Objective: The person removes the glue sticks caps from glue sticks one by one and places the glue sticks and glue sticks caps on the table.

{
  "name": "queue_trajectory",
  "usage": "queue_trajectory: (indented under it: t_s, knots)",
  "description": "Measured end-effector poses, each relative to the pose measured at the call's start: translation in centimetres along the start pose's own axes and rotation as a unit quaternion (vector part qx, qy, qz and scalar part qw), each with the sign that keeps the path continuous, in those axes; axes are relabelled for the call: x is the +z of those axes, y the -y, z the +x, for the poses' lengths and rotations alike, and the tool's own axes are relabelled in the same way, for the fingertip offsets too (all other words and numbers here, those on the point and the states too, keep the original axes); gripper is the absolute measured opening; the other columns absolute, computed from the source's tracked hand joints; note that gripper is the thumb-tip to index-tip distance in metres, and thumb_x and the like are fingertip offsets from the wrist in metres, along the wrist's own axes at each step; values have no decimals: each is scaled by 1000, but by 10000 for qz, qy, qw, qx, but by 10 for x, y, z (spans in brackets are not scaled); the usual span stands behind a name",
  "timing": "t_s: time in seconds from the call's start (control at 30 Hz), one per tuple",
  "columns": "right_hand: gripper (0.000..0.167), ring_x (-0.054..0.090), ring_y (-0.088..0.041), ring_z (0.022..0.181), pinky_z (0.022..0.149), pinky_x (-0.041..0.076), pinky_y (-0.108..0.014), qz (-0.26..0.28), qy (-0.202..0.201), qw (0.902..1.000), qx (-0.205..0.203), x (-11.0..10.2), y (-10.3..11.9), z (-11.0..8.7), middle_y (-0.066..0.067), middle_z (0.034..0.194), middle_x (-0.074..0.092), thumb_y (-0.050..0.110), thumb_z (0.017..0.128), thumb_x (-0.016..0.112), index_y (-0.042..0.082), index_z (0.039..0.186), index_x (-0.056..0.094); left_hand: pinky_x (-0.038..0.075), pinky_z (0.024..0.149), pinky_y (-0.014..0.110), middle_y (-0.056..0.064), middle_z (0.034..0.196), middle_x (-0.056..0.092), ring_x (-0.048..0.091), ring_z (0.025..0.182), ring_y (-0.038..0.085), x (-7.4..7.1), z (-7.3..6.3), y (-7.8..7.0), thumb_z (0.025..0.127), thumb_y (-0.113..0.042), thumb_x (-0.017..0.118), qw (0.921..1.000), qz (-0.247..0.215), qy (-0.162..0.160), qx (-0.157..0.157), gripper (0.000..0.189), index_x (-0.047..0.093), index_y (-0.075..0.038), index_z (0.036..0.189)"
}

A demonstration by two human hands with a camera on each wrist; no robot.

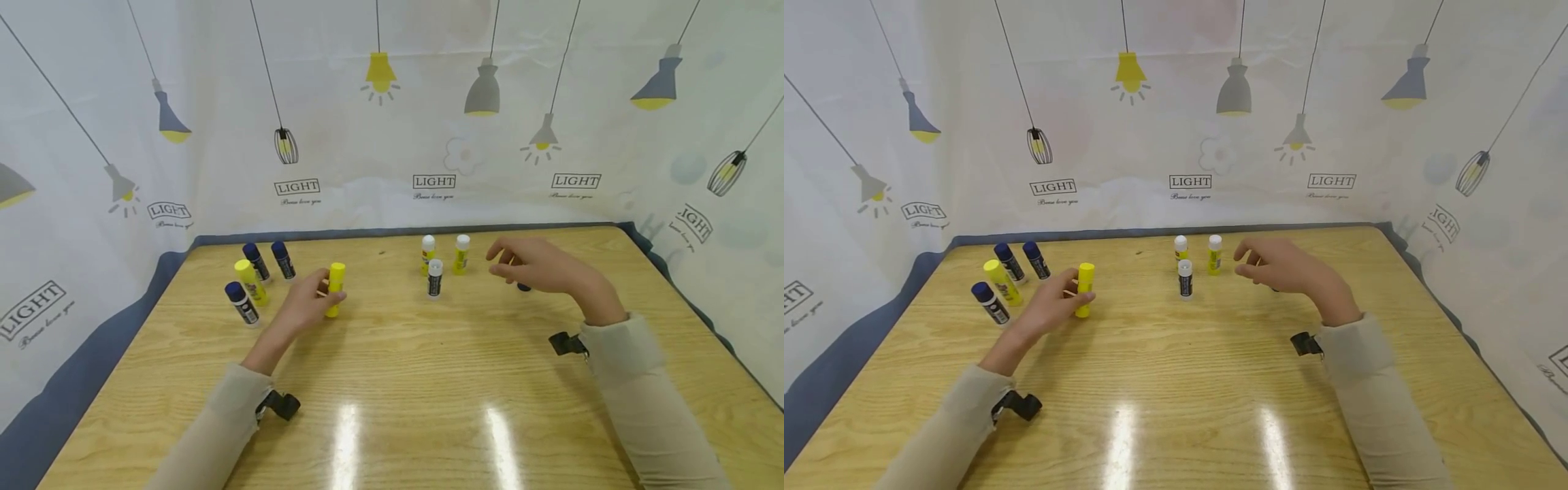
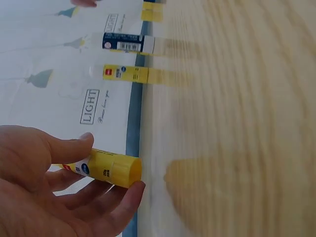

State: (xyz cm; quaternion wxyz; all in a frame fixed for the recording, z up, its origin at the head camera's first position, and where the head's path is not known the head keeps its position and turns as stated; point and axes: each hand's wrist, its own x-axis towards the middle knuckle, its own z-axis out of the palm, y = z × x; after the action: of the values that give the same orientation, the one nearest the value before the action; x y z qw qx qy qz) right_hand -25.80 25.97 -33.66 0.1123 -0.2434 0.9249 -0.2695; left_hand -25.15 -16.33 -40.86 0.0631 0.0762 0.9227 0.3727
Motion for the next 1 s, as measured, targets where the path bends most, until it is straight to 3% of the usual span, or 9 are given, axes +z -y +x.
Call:
queue_trajectory:
  t_s: [0.5, 0.63, 1.0]
  knots:
    - [24, 70, -11, 83, 77, 57, -36, 77, -249, 9968, -752, 19, 20, 12, -7, 105, 76, 23, 106, 61, 10, 126, 63, 61, 75, 34, 14, 120, 69, 68, 105, 27, 20, -8, -39, 100, -35, 70, 9985, 32, 233, 489, 46, 59, -7, 135]
    - [24, 69, -8, 82, 75, 57, -35, 105, -255, 9962, -831, 22, 26, 11, -6, 104, 77, 23, 106, 61, 10, 126, 63, 60, 69, 31, 13, 114, 71, 69, 99, 25, 26, -7, -49, 97, -37, 74, 9981, 32, 271, 548, 48, 61, -6, 131]
    - [27, 68, -10, 78, 71, 57, -32, 182, -234, 9943, -1021, 30, 39, 13, -6, 98, 76, 22, 105, 62, 6, 127, 61, 58, 65, 28, 6, 102, 73, 68, 85, 16, 47, -2, -74, 92, -39, 79, 9943, 68, 382, 992, 43, 68, -9, 121]
